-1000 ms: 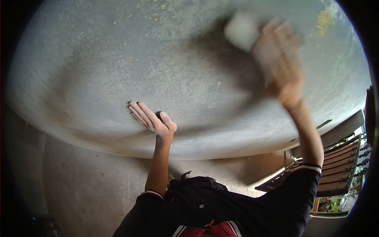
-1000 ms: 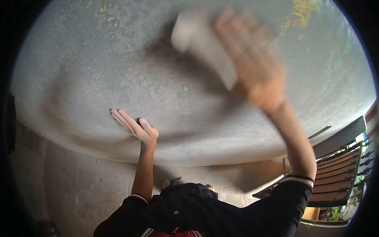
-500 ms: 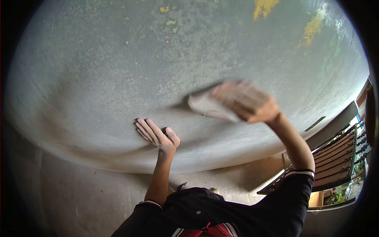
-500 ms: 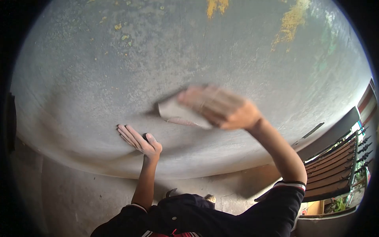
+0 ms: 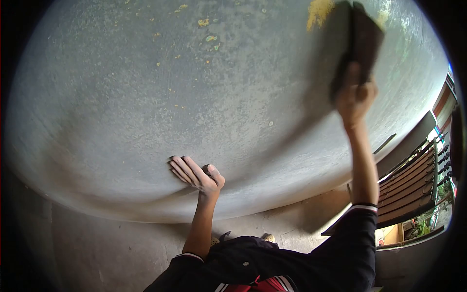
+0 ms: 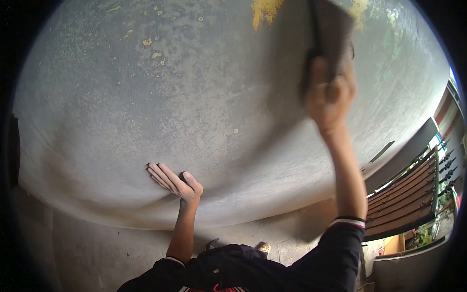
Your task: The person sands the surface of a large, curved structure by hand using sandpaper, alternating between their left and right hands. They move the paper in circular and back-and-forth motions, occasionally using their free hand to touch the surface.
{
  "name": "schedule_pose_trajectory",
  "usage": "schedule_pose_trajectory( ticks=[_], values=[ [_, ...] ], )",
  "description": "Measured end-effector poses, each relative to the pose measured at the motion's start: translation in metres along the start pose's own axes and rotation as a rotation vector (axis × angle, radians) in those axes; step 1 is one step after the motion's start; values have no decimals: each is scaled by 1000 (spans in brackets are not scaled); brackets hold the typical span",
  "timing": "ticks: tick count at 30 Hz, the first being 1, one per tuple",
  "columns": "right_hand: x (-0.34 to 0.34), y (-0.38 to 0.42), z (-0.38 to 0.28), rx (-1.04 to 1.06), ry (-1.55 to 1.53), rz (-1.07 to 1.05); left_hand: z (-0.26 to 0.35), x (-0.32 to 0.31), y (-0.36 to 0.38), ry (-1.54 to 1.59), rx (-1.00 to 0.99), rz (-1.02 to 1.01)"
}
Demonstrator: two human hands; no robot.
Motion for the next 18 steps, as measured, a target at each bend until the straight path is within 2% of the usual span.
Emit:
schedule_pose_trajectory(
  ticks=[1, 2, 3, 4, 5, 7, 8, 9, 11, 12, 13, 14, 15, 17, 18],
  values=[
    [-5, 17, -26, 222, 167, 146, 0, 1, 1, 9, 22, 12],
    [-18, 43, -54, 256, 166, 133, 1, 1, 3, 18, 23, 1],
    [-49, 84, -75, 390, 103, -182, 0, 2, 2, 17, 19, -5],
    [-57, 112, -95, 451, -18, -279, 0, 1, 1, 14, 18, -4],
    [-65, 131, -103, 674, 80, -356, -1, 0, 2, 19, 17, -9],
    [-55, 100, -77, 627, 15, -297, 0, 1, 2, 13, 4, -15],
    [-42, 70, -65, 642, 215, -162, 1, 0, 1, 21, 3, -14],
    [-24, 35, -50, 559, 285, -42, 1, 0, 1, 16, 10, -5],
    [-25, 24, 6, -163, -118, -181, 1, 1, 2, 18, 14, -9],
    [-20, 35, -38, 74, 233, 38, 0, 1, 3, 24, 27, -9],
    [-36, 67, -58, 213, 81, -69, -1, 1, 3, 29, 35, -6],
    [-73, 116, -64, 240, 238, -273, -2, 2, 4, 32, 24, -6],
    [-68, 138, -95, 322, 122, -298, -2, 1, 5, 32, 18, -34],
    [-62, 130, -94, 449, 129, -301, -2, 0, 8, 32, 12, -46],
    [-57, 114, -89, 476, 151, -235, -2, -1, 10, 31, 0, -66]
  ],
)
Point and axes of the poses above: each hand's wrist, its own y-axis away from the middle knuckle, its own x-axis out of the back of the hand, z = x × y, the point moved 10 cm from there along -y, towards the middle knuckle, and after that the axes turned 2 degrees about z, right-handed, at the moved point
